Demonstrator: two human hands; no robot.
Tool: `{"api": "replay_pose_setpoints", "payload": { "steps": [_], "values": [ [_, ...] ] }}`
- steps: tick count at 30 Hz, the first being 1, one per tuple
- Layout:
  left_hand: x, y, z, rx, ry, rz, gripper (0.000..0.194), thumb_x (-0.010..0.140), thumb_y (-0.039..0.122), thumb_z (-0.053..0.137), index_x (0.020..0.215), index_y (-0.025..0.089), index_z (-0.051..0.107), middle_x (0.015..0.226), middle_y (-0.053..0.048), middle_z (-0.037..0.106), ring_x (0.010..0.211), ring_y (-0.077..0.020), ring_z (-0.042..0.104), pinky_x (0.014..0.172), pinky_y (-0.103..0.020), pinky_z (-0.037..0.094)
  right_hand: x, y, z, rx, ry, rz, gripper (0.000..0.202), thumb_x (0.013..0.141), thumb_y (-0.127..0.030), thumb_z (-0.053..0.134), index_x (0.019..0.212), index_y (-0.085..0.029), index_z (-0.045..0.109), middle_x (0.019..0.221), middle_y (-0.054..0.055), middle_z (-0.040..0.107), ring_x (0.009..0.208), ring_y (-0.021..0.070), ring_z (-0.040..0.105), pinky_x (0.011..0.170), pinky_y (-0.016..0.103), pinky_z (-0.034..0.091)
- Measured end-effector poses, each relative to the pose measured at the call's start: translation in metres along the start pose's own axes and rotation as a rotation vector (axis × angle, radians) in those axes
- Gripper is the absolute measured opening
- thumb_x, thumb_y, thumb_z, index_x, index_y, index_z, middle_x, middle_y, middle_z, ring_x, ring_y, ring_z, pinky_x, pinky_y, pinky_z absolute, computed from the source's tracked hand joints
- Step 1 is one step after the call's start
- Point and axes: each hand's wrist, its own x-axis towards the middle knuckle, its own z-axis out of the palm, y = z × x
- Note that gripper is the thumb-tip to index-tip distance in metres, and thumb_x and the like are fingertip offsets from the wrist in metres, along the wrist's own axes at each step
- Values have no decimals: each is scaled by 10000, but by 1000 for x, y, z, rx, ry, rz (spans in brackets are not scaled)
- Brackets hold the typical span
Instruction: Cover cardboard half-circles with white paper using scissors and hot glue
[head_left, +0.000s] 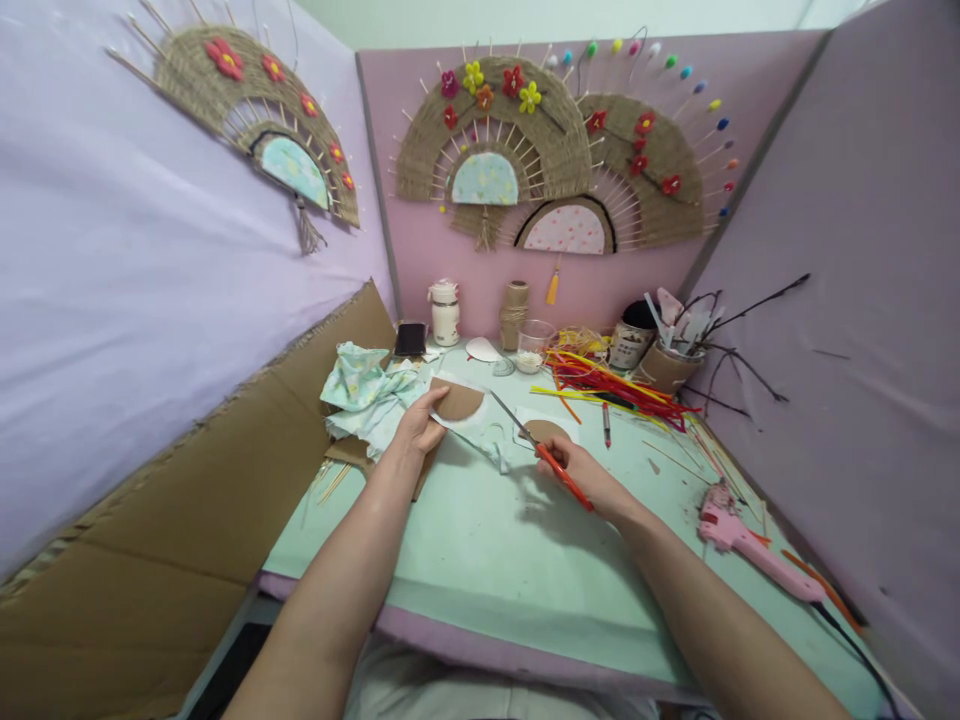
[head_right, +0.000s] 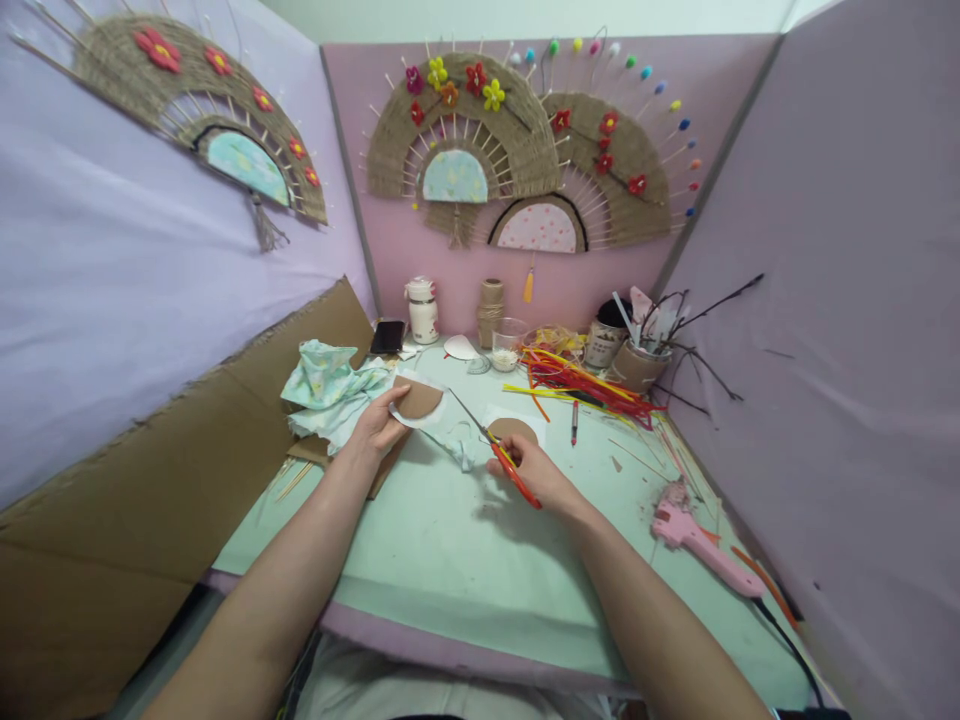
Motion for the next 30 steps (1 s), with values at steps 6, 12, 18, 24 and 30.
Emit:
{"api": "replay_pose_setpoints", "payload": {
  "steps": [6,12,18,24,30],
  "values": [
    [2,-2,-4,74,-66,48,242,716,57,645,950,114,626,834,-61,728,775,-186,700,828,-358,575,-2,-2,1,90,8,19,382,690,-540,681,770,-222,486,636,-43,497,529,117,431,509,267,319],
    [-3,-20,-5,407,-242,107,460,548,214,861,952,158,648,834,-11,718,750,-164,658,767,-312,526,-2,-4,6,243,46,34,409,698,-561,688,796,-210,504,693,-9,579,538,114,474,498,259,342],
    [-13,-54,2,647,-366,57,506,514,333,886,936,153,672,853,-24,721,763,-177,651,772,-309,497,1,1,22,278,111,41,484,578,-475,808,794,-224,454,613,-68,531,485,104,465,479,252,338],
    [-23,-64,8,640,-424,12,522,567,357,871,1008,157,677,914,-51,736,791,-183,672,750,-296,516,5,7,25,281,213,34,508,554,-461,814,804,-237,433,546,-94,497,461,108,449,465,243,330],
    [-23,-67,9,661,-430,-113,484,573,375,865,961,136,701,902,-84,745,772,-196,693,719,-304,538,6,7,17,321,326,11,501,578,-504,793,827,-236,451,569,-86,494,479,113,443,467,245,320]
  ]
}}
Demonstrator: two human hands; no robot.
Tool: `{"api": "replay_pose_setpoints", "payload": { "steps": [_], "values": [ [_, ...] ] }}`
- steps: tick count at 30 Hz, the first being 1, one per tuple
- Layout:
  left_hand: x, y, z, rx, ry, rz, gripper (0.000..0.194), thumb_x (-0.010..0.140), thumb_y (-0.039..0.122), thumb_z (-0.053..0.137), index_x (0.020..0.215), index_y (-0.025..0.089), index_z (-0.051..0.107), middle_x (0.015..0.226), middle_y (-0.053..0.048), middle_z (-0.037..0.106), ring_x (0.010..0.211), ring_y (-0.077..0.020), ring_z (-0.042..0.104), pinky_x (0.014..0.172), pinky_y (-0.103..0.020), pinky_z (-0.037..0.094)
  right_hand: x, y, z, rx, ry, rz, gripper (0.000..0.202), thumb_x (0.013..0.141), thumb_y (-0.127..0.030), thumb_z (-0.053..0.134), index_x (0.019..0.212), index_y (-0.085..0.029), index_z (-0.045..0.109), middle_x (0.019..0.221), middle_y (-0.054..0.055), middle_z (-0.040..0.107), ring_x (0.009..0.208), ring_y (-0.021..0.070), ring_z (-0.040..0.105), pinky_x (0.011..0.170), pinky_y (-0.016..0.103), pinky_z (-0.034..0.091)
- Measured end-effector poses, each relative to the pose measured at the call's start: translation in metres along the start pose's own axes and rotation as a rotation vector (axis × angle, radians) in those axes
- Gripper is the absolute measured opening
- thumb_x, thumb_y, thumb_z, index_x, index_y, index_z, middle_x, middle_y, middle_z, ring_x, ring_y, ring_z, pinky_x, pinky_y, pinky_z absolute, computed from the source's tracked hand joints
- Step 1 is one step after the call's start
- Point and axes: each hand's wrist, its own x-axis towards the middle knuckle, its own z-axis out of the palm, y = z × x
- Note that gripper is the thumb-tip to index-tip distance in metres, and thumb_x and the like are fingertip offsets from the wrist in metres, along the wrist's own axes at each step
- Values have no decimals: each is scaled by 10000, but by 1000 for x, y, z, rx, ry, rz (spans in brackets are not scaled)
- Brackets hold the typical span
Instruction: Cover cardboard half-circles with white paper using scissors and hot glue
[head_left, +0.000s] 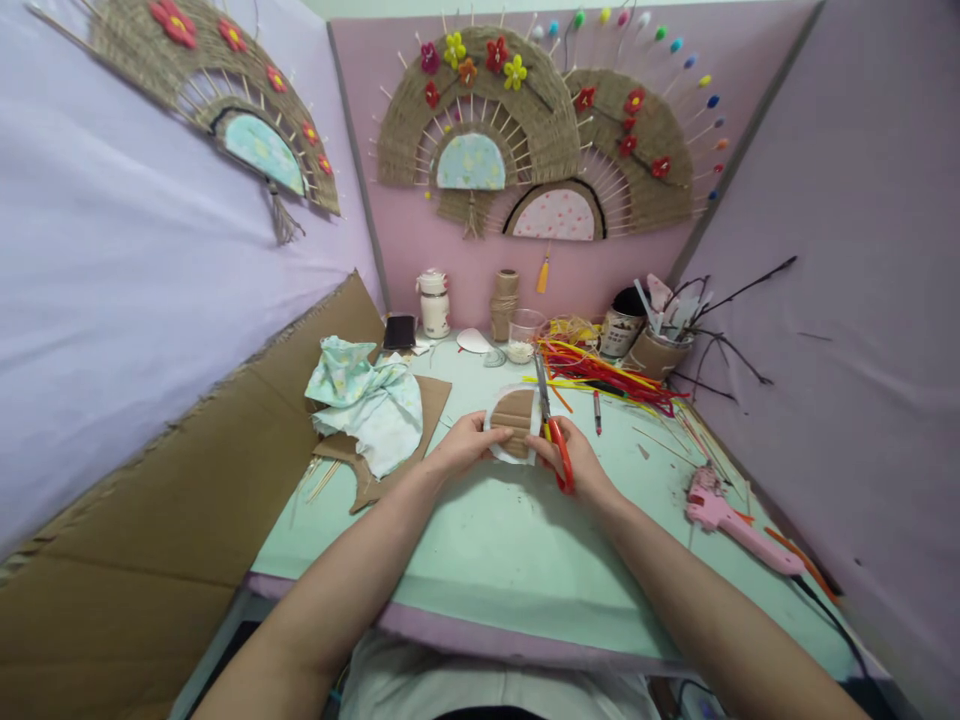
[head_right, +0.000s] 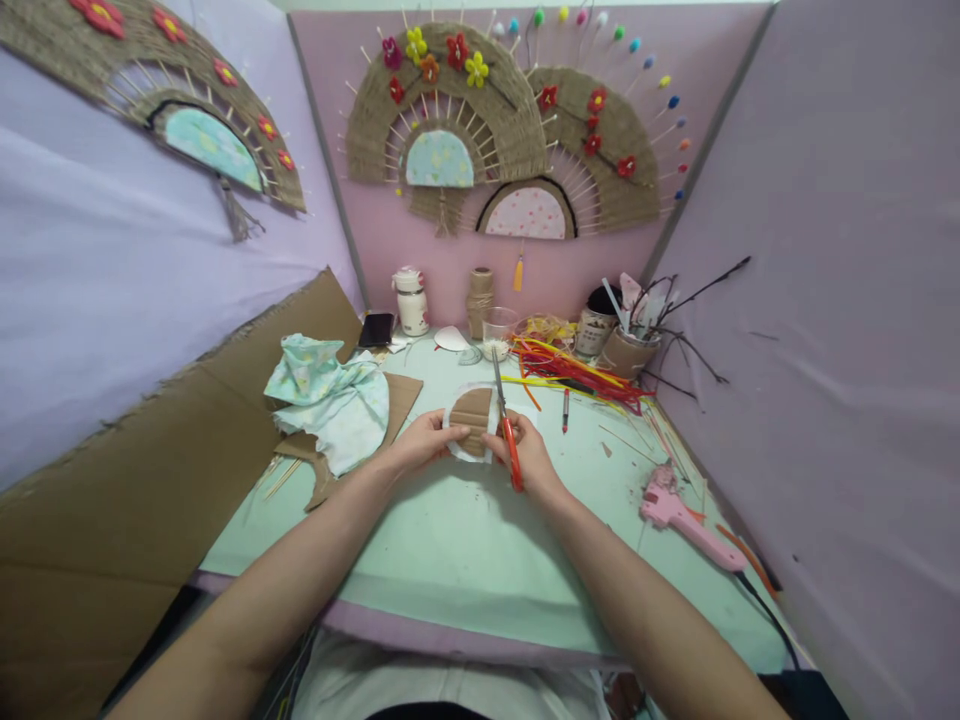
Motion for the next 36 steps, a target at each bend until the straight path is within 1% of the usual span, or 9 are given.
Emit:
{"api": "replay_pose_setpoints", "payload": {
  "steps": [3,8,10,12,15,19,25,29,36],
  "values": [
    [4,5,-8,-43,137,69,479,549,365,870,938,143,697,840,-53,739,718,-169,676,681,-287,543,1,-5,-7,-57,-56,-21,464,608,-528,766,790,-225,465,606,-73,503,519,109,434,492,243,326],
    [7,26,-37,-154,367,260,435,575,332,840,943,165,678,817,-20,725,701,-152,657,670,-278,542,5,-15,-28,-420,-165,-106,398,613,-515,754,745,-195,559,683,-27,564,654,151,498,613,278,395],
    [6,32,-46,-179,432,284,400,581,306,828,921,165,672,786,-12,715,689,-149,651,661,-274,534,6,-15,-35,-536,-199,-104,400,622,-535,742,755,-186,601,683,-15,582,654,158,500,614,284,394],
    [5,35,-51,-196,461,287,372,592,289,816,910,164,667,759,-5,706,665,-143,642,644,-267,523,8,-13,-39,-600,-247,-94,413,627,-560,732,752,-182,625,652,-14,582,622,153,492,573,271,374],
    [4,33,-52,-201,431,274,339,607,281,811,889,154,671,750,-14,706,657,-136,639,649,-259,518,8,-9,-42,-610,-335,-78,407,619,-556,738,710,-172,640,595,-18,572,575,141,487,526,252,357],
    [5,30,-52,-177,362,253,331,600,294,828,852,135,685,759,-34,714,675,-135,646,675,-254,521,7,-9,-41,-584,-416,-34,397,628,-545,736,688,-164,645,591,-7,592,568,139,495,528,250,373],
    [3,30,-51,-146,318,225,361,580,314,844,847,131,683,766,-41,720,674,-149,650,658,-271,516,1,-18,-38,-571,-429,32,415,584,-550,752,661,-161,629,570,-15,574,551,128,479,505,241,347],
    [4,28,-52,-152,323,223,359,574,315,850,838,134,688,756,-39,722,673,-149,653,678,-274,516,-2,-23,-36,-586,-412,35,431,563,-563,761,632,-161,623,543,-20,555,531,117,451,476,231,320],
    [6,25,-53,-114,291,187,410,584,346,854,907,132,721,818,-65,739,727,-167,667,698,-281,526,-2,-23,-36,-582,-413,23,424,569,-561,763,647,-161,645,565,-7,586,541,123,469,473,230,333]
  ]
}}
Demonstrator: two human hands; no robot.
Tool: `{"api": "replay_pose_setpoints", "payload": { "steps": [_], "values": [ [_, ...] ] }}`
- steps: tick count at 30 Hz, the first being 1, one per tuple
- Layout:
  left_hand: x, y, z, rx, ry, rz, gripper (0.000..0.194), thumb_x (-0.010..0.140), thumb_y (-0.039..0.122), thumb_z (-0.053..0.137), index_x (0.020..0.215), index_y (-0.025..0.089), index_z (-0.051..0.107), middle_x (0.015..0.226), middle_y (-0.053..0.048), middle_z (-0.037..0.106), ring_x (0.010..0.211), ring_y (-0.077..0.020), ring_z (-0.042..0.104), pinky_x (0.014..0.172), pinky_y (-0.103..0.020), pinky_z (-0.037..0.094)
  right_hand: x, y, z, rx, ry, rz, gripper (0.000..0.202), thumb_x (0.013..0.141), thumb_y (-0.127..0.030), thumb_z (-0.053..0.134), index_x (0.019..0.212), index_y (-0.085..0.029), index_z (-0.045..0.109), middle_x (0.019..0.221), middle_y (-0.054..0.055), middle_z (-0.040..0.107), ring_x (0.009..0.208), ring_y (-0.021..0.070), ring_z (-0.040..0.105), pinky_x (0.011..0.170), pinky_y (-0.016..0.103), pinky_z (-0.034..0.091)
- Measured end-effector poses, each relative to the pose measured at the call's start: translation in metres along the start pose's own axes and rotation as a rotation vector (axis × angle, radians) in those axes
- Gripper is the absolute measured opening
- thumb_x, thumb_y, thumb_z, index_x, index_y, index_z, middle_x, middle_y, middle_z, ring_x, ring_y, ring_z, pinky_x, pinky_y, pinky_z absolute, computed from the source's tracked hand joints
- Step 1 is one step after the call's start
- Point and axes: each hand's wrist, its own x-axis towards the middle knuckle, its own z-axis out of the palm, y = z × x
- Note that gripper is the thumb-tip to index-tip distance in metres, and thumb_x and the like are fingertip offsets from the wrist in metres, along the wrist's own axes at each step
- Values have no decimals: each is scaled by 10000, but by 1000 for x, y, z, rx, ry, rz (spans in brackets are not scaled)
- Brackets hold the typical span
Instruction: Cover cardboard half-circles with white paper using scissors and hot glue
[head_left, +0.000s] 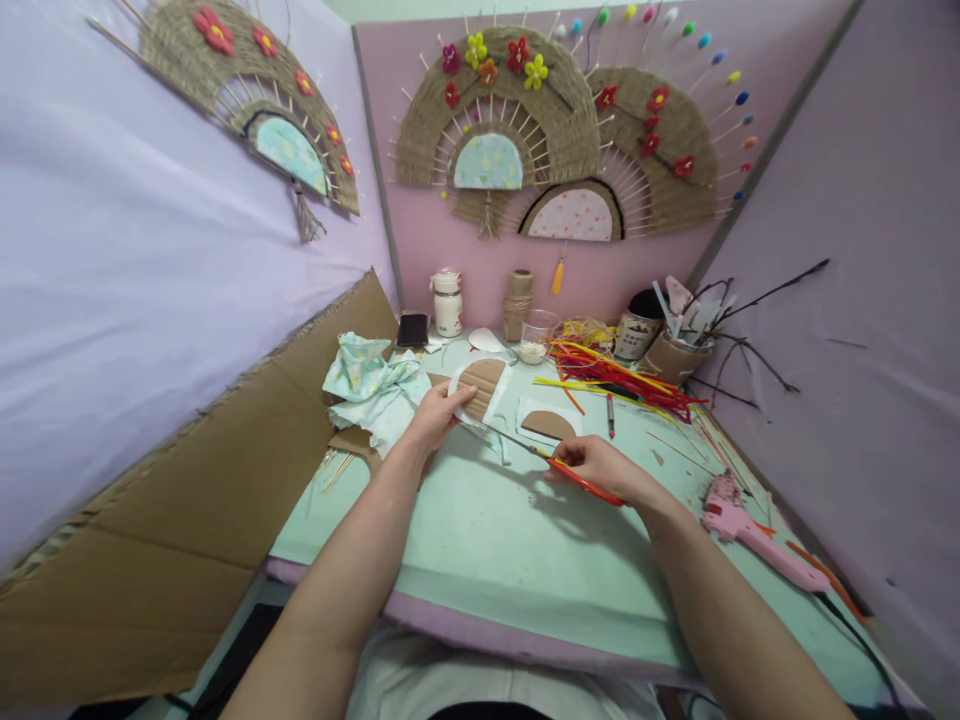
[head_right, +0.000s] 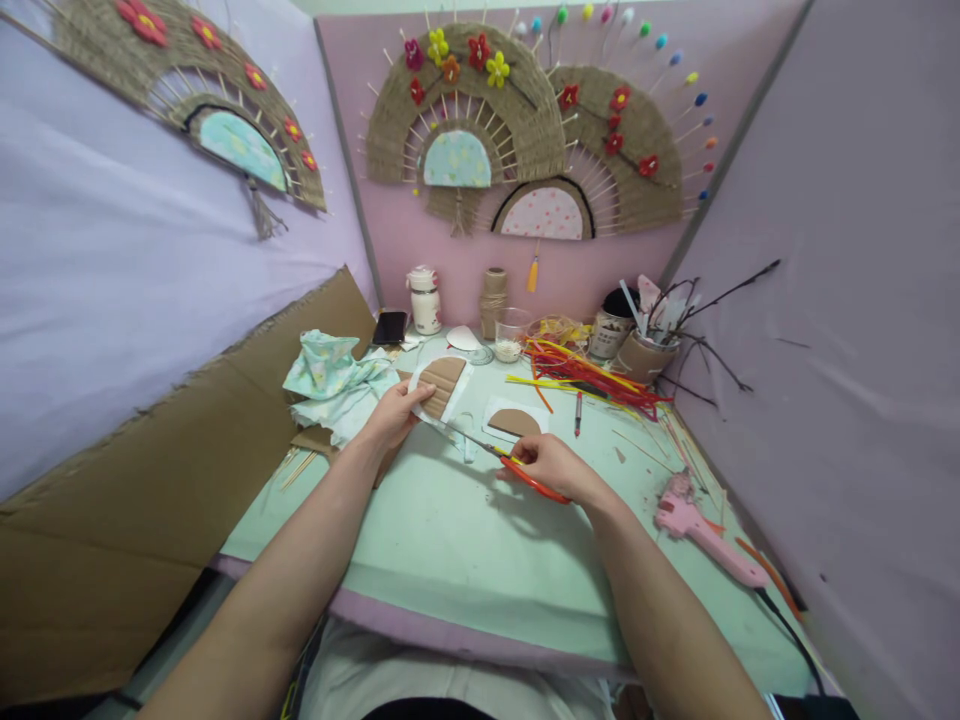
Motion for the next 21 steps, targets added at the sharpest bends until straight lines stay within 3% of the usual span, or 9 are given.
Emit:
{"api": "replay_pose_setpoints", "payload": {
  "steps": [21],
  "values": [
    [0,0,0,3,-3,-7,406,581,342,856,913,148,725,830,-59,742,726,-174,670,699,-302,538,1,1,-1,15,-19,-15,433,529,-561,784,610,-174,610,522,-34,541,517,109,434,485,236,313]
  ]
}}
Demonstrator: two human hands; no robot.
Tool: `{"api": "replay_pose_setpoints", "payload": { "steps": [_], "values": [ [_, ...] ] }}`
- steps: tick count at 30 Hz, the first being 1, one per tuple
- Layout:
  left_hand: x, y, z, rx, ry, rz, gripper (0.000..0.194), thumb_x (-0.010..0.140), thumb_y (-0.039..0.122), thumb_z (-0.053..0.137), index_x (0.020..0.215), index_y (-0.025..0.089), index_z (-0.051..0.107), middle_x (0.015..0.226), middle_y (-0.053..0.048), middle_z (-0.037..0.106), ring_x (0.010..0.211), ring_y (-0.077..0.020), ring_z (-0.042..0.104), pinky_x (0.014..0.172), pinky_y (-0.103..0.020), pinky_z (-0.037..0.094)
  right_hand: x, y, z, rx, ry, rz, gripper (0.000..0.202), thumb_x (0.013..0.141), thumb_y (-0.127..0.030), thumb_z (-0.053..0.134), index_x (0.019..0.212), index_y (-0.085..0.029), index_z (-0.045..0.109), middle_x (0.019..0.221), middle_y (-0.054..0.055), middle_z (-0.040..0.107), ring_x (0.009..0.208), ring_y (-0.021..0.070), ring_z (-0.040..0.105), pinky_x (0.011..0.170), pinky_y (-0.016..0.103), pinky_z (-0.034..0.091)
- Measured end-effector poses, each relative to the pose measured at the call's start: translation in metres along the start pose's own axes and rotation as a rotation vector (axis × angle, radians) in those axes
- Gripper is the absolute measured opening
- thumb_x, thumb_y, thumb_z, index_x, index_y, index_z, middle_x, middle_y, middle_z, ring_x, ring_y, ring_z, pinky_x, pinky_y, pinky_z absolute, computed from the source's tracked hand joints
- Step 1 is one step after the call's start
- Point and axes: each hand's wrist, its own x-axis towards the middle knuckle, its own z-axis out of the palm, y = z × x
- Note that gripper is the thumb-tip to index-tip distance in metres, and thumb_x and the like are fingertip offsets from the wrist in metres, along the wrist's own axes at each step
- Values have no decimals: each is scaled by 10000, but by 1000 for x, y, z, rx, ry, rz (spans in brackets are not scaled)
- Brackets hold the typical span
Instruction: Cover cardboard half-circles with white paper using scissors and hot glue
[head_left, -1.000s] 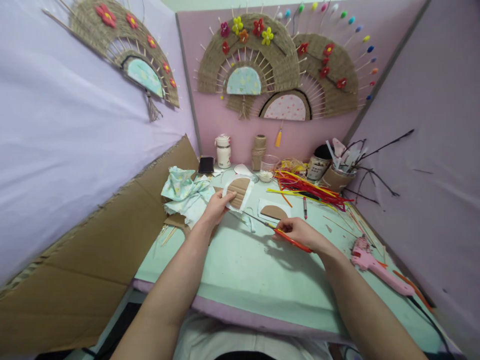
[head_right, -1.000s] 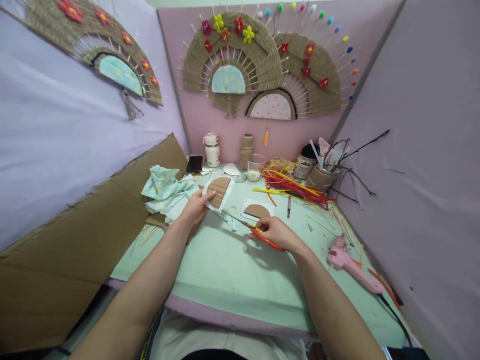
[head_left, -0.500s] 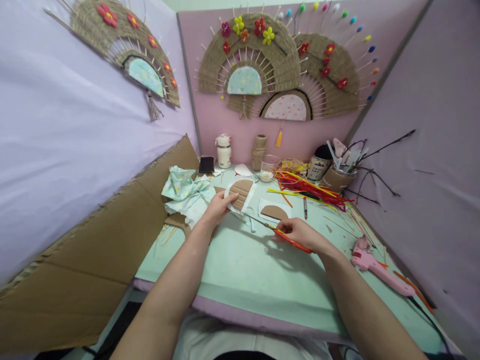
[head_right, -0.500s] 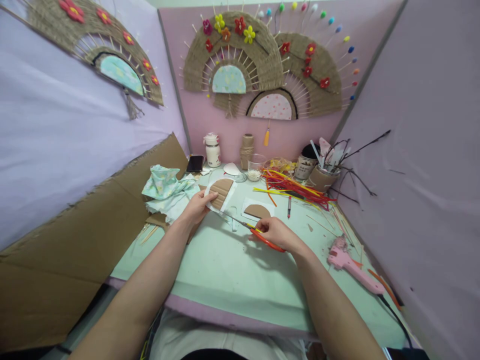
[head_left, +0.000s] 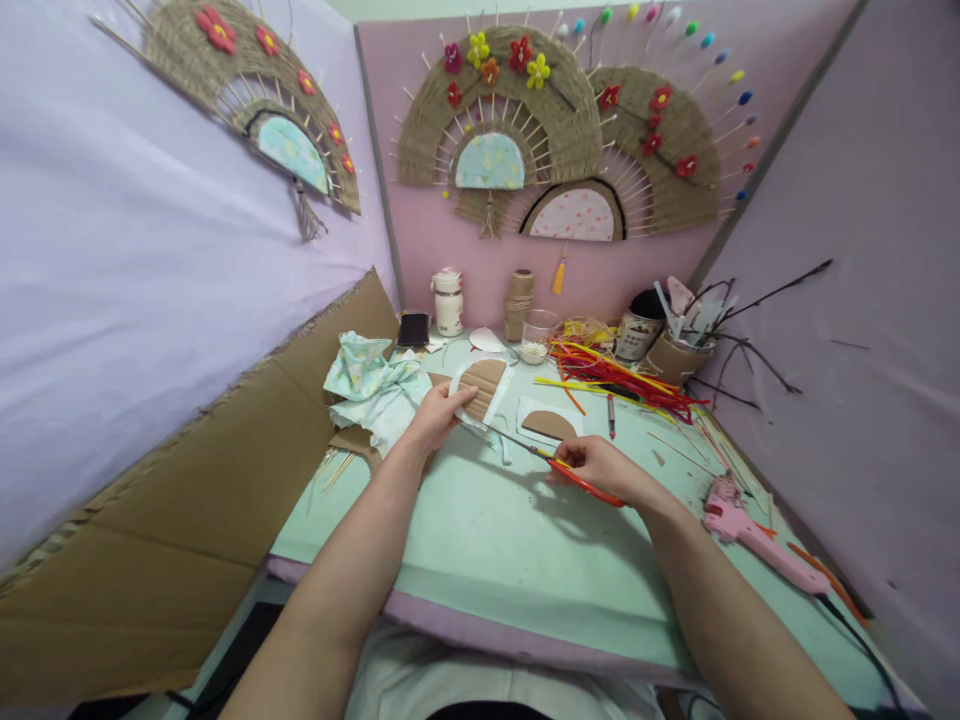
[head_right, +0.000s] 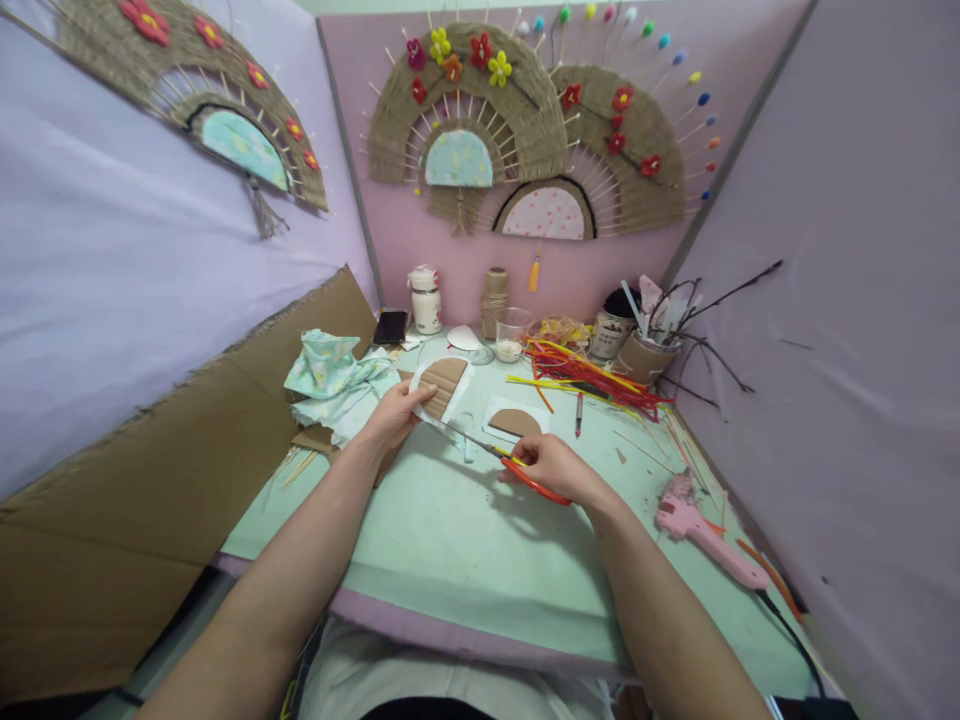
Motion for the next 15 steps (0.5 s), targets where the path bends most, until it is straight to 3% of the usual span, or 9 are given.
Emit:
{"api": "replay_pose_setpoints", "payload": {
  "steps": [9,15],
  "values": [
    [1,-1,-1,-7,-4,5,392,589,339,856,905,144,732,838,-67,745,733,-173,673,696,-294,545,2,4,0,11,15,-16,446,526,-548,788,564,-184,533,504,-60,454,516,93,365,488,236,265],
    [-1,0,0,0,6,-2,389,586,338,859,900,146,736,828,-64,742,731,-170,667,688,-288,542,3,7,0,-36,5,-14,445,531,-545,789,596,-181,543,538,-49,469,539,101,373,494,236,269]
  ]
}}
